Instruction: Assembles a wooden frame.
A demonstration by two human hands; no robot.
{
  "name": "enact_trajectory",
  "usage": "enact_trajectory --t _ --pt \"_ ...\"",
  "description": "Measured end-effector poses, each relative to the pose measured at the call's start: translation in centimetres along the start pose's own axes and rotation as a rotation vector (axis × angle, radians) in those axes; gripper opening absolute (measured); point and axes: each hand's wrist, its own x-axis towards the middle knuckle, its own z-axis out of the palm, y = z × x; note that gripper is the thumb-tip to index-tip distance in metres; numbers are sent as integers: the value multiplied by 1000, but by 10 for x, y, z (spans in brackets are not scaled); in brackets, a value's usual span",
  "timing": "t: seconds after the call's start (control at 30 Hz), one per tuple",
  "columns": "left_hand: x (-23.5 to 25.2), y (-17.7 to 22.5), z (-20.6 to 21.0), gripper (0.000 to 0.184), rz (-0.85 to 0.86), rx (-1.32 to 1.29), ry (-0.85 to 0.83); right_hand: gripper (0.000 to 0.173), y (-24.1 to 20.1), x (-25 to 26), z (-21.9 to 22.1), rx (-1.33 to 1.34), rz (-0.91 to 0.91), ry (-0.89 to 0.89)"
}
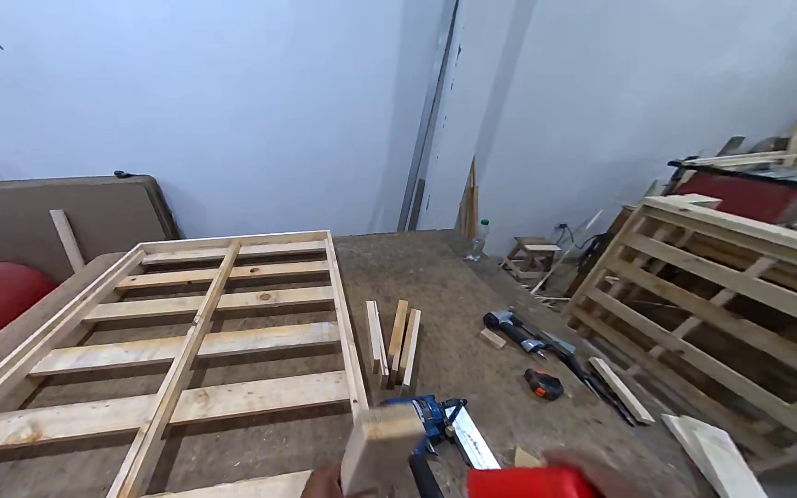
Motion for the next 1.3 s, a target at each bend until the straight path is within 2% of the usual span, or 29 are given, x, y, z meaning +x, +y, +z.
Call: enact_trajectory --t 0.1,0.17,0.2,0.23,0.27,0.3,0.4,0.5,0.7,0.9,1.03,1.2,1.3 --pt "8 24 -14 46 35 -227 170 83 -30 -14 -31 297 -307 311" --pt "10 50 -26 43 82 -401 245 91 -46 -10 -44 535 -542 429" --pt "10 63 -30 39 72 -484 268 88 -54 -4 -41 649 -616 422" --pt "9 73 -32 35 43 -563 280 76 -62 0 -31 740 -641 365" --pt "9 80 -33 33 3 -623 287 62 -68 -1 -16 791 -619 268" --pt "8 84 -33 32 -37 -659 292 56 -71 -7 -1 812 -574 156" --pt "6 82 -27 32 -134 -702 277 62 -73 -9 39 794 -555 34" --pt "3 75 -21 33 -217 -757 241 57 -96 -6 51 882 -615 -91" --pt "2 72 -12 35 -263 -811 215 64 -85 0 81 819 -551 -21" --pt "3 69 -7 34 -302 -854 190 50 -99 9 95 963 -502 -36" --pt "5 70 -6 35 -326 -853 189 56 -84 1 92 996 -486 -89" --pt "9 68 -6 35 -353 -837 199 42 -85 14 92 957 -531 0" --pt "15 66 -2 34 -339 -840 174 53 -76 6 105 929 -540 -72"
